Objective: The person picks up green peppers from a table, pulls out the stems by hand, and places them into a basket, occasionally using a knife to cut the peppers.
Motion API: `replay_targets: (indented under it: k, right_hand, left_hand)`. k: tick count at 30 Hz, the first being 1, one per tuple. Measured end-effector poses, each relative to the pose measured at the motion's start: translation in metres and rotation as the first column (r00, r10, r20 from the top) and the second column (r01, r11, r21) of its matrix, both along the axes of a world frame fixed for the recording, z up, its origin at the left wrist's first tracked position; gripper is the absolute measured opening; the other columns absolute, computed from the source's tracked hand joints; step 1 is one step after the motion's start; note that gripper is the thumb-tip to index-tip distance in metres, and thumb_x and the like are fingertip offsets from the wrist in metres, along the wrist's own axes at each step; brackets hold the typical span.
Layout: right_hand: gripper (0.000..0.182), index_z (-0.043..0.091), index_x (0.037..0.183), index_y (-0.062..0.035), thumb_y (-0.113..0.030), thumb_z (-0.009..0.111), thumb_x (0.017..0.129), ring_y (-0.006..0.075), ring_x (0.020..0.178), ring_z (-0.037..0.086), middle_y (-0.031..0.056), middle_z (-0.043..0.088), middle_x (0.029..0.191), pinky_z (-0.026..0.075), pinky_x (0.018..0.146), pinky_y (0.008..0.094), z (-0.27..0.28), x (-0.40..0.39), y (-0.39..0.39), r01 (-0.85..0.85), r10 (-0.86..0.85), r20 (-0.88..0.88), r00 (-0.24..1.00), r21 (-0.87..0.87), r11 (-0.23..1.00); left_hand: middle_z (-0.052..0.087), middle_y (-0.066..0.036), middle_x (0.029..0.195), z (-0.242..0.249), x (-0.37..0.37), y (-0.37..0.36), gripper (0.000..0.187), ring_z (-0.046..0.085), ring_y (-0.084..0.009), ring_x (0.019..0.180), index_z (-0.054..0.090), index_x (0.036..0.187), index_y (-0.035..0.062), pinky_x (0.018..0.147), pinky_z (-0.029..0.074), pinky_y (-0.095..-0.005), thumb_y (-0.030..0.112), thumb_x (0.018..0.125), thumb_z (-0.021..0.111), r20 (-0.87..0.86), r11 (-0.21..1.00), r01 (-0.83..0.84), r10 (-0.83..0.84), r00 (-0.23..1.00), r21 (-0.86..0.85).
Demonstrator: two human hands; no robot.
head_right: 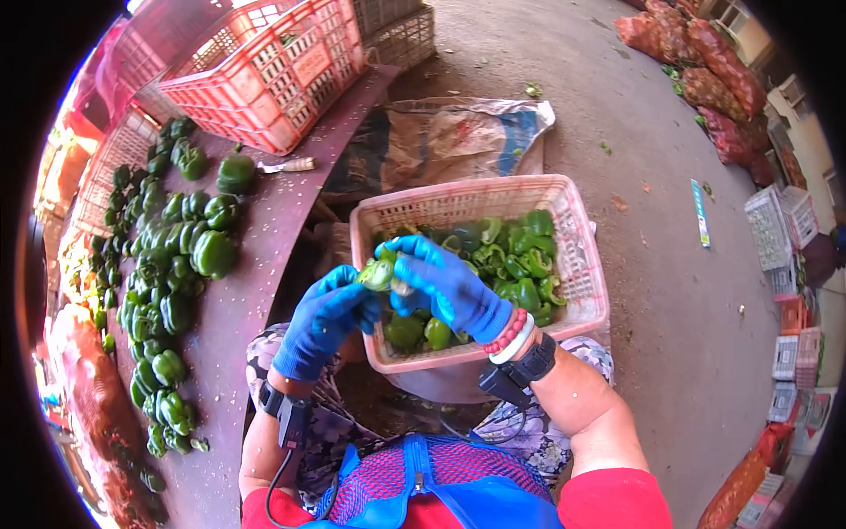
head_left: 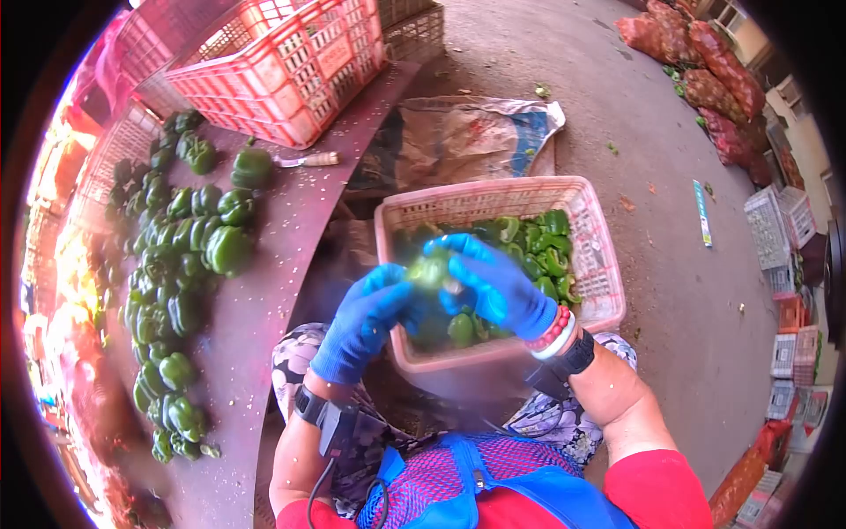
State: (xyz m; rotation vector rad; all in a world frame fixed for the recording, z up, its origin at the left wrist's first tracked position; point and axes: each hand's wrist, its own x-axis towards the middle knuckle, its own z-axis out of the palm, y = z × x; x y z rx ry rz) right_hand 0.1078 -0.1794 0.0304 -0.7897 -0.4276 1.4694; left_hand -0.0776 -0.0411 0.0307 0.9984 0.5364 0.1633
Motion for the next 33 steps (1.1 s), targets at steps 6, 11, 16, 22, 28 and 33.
replay_targets:
  k: [6, 11, 16, 22, 28, 33]
  right_hand:
    - [0.033, 0.054, 0.134, -0.0096, -0.026, 0.054, 0.105, 0.0103, 0.079, 0.061, 0.0033, 0.062, 0.096, 0.053, 0.067, 0.0285, -0.027, 0.009, -0.007, 0.323, -0.203, 0.425, 0.882, -0.231, 0.918]
    - [0.038, 0.051, 0.14, -0.0056, -0.013, 0.053, 0.102, 0.0167, 0.095, 0.066, 0.0081, 0.066, 0.108, 0.055, 0.085, 0.0327, -0.038, -0.003, -0.005, 0.383, -0.238, 0.674, 0.7, -0.073, 0.921]
    - [0.04, 0.056, 0.134, -0.001, 0.003, 0.057, 0.094, 0.0164, 0.108, 0.062, 0.0107, 0.066, 0.118, 0.05, 0.097, 0.0328, -0.052, -0.01, -0.005, 0.403, -0.321, 0.755, 0.571, 0.083, 0.911]
    - [0.031, 0.059, 0.122, -0.0019, 0.003, 0.063, 0.092, 0.0138, 0.107, 0.061, 0.0088, 0.066, 0.116, 0.051, 0.096, 0.0307, -0.055, -0.019, -0.006, 0.381, -0.355, 0.691, 0.63, 0.123, 0.916]
    - [0.027, 0.06, 0.121, -0.0086, -0.005, 0.067, 0.095, 0.015, 0.093, 0.067, 0.0045, 0.067, 0.107, 0.059, 0.08, 0.0306, -0.045, 0.003, -0.011, 0.296, -0.305, -0.019, 0.952, -0.181, 0.938]
    - [0.029, 0.061, 0.123, -0.009, -0.008, 0.067, 0.094, 0.0133, 0.081, 0.065, 0.0032, 0.064, 0.104, 0.057, 0.069, 0.0282, -0.046, 0.049, -0.022, 0.38, -0.387, -0.175, 0.905, -0.075, 0.922]
  left_hand:
    - [0.068, -0.006, 0.099, -0.075, 0.034, -0.009, 0.037, 0.065, -0.0145, 0.077, 0.056, 0.127, 0.0032, 0.074, 0.056, -0.0307, 0.028, 0.1, 0.064, 0.044, 0.544, -0.073, 0.066, 0.997, 0.836]
    - [0.067, -0.006, 0.096, -0.049, 0.05, -0.026, 0.035, 0.064, -0.0128, 0.072, 0.053, 0.12, 0.0036, 0.063, 0.054, -0.0275, 0.032, 0.101, 0.062, -0.132, 0.958, 0.034, 0.004, 0.991, 0.283]
    - [0.06, -0.003, 0.082, -0.064, 0.06, -0.037, 0.03, 0.06, -0.0093, 0.061, 0.053, 0.107, 0.0066, 0.051, 0.048, -0.0257, 0.036, 0.103, 0.059, -0.047, 0.774, -0.032, 0.079, 0.996, 0.632]
    - [0.058, -0.002, 0.074, -0.079, 0.058, -0.036, 0.03, 0.051, -0.0086, 0.049, 0.052, 0.098, 0.0087, 0.042, 0.041, -0.0246, 0.038, 0.105, 0.055, -0.047, 0.668, -0.043, 0.116, 0.992, 0.743]
    - [0.058, -0.001, 0.071, -0.049, 0.055, -0.025, 0.039, 0.049, -0.0086, 0.045, 0.055, 0.097, 0.0095, 0.039, 0.038, -0.0232, 0.046, 0.106, 0.048, -0.004, 0.92, -0.015, 0.019, 1.0, 0.391]
    - [0.059, -0.001, 0.077, -0.028, 0.049, -0.008, 0.038, 0.051, -0.0079, 0.047, 0.06, 0.114, 0.0063, 0.046, 0.042, -0.0214, 0.042, 0.106, 0.049, -0.066, 0.955, 0.162, -0.15, 0.987, 0.25]
